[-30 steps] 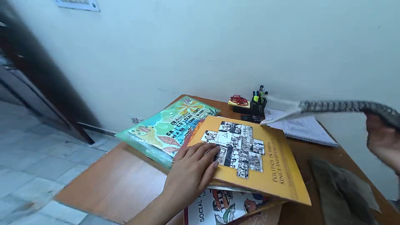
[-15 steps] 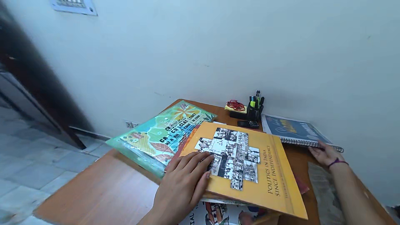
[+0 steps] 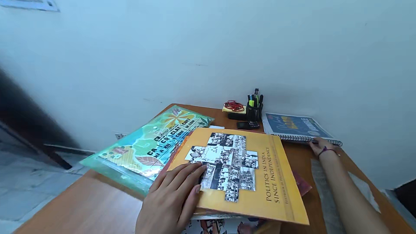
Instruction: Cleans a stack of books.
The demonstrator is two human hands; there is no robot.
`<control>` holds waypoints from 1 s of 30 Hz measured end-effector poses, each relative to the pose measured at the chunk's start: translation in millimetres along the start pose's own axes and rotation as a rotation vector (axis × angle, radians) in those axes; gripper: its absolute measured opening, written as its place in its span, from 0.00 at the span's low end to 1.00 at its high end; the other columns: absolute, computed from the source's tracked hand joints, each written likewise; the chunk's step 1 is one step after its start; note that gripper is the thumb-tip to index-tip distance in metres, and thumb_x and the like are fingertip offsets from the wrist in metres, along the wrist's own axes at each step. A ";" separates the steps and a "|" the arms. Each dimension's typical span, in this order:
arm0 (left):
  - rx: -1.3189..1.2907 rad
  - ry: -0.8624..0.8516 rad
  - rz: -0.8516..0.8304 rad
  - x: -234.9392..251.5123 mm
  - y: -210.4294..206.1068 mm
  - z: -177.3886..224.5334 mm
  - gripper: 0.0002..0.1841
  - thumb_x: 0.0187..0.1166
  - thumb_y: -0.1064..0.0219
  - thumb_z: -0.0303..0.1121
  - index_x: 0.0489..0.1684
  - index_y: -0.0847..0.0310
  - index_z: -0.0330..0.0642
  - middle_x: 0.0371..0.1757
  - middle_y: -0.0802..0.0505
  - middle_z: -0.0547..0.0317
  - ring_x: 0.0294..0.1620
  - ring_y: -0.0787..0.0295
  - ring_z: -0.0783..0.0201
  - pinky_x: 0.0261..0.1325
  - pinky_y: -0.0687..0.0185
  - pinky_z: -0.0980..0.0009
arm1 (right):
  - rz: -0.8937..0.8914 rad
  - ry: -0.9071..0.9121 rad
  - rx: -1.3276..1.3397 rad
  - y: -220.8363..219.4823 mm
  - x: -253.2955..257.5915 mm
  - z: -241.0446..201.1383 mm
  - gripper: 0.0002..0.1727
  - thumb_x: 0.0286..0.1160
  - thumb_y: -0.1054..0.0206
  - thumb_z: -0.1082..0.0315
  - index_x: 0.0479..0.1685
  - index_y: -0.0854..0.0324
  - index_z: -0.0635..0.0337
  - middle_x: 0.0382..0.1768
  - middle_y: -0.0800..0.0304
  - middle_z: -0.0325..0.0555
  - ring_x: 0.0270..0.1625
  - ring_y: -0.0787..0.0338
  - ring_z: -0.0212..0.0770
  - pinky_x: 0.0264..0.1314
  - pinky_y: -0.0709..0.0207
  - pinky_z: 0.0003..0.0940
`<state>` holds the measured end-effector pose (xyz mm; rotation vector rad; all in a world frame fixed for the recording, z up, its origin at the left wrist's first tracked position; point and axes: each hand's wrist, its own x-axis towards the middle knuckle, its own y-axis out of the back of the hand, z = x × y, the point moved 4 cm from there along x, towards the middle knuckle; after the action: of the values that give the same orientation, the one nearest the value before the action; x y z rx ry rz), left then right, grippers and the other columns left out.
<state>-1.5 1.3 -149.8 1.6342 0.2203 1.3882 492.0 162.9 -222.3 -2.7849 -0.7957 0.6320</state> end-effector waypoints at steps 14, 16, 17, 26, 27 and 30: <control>-0.005 0.012 -0.010 1.5 2.7 2.1 0.29 0.91 0.63 0.46 0.60 0.10 0.46 0.63 0.06 0.53 0.68 0.12 0.47 0.64 0.25 0.49 | 0.006 0.049 -0.144 -3.7 2.9 -1.1 0.34 0.87 0.37 0.72 0.87 0.49 0.73 0.82 0.37 0.68 0.75 0.22 0.52 0.71 0.23 0.40; -0.011 0.015 -0.027 2.1 3.6 2.6 0.29 0.91 0.62 0.45 0.61 0.10 0.45 0.64 0.06 0.52 0.68 0.12 0.46 0.64 0.26 0.48 | -0.001 0.048 -0.175 -0.9 3.3 -6.8 0.38 0.85 0.35 0.73 0.89 0.53 0.72 0.83 0.39 0.69 0.75 0.20 0.55 0.70 0.19 0.42; -0.018 0.017 -0.038 2.8 4.2 3.1 0.29 0.91 0.62 0.44 0.61 0.11 0.45 0.64 0.06 0.51 0.68 0.13 0.45 0.64 0.26 0.48 | -0.003 0.054 -0.196 -0.2 1.4 -8.8 0.41 0.84 0.34 0.74 0.90 0.56 0.71 0.85 0.41 0.70 0.76 0.20 0.57 0.69 0.18 0.44; -0.022 0.019 -0.082 3.5 7.2 4.0 0.27 0.91 0.60 0.43 0.63 0.12 0.43 0.65 0.07 0.48 0.70 0.14 0.43 0.65 0.27 0.46 | 0.017 0.081 -0.358 -4.9 -3.5 -7.0 0.40 0.83 0.33 0.73 0.89 0.53 0.72 0.80 0.34 0.72 0.69 0.14 0.58 0.64 0.15 0.44; -0.025 0.017 -0.084 3.3 7.4 4.0 0.27 0.91 0.60 0.43 0.63 0.12 0.42 0.66 0.07 0.47 0.70 0.14 0.43 0.65 0.28 0.46 | 0.026 0.084 -0.366 -5.0 -3.0 -6.0 0.40 0.82 0.32 0.73 0.89 0.52 0.73 0.79 0.33 0.72 0.68 0.14 0.58 0.65 0.15 0.44; -0.025 0.013 -0.084 3.0 7.3 4.1 0.27 0.92 0.61 0.43 0.63 0.12 0.41 0.65 0.07 0.46 0.70 0.14 0.42 0.66 0.28 0.46 | 0.001 0.090 -0.426 -5.8 -0.4 -5.6 0.38 0.83 0.32 0.70 0.87 0.48 0.74 0.79 0.32 0.73 0.70 0.14 0.58 0.66 0.16 0.45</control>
<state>-0.1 -2.8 -142.0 1.5783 0.2756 1.3329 491.5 167.3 -215.5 -3.1624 -1.0126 0.3667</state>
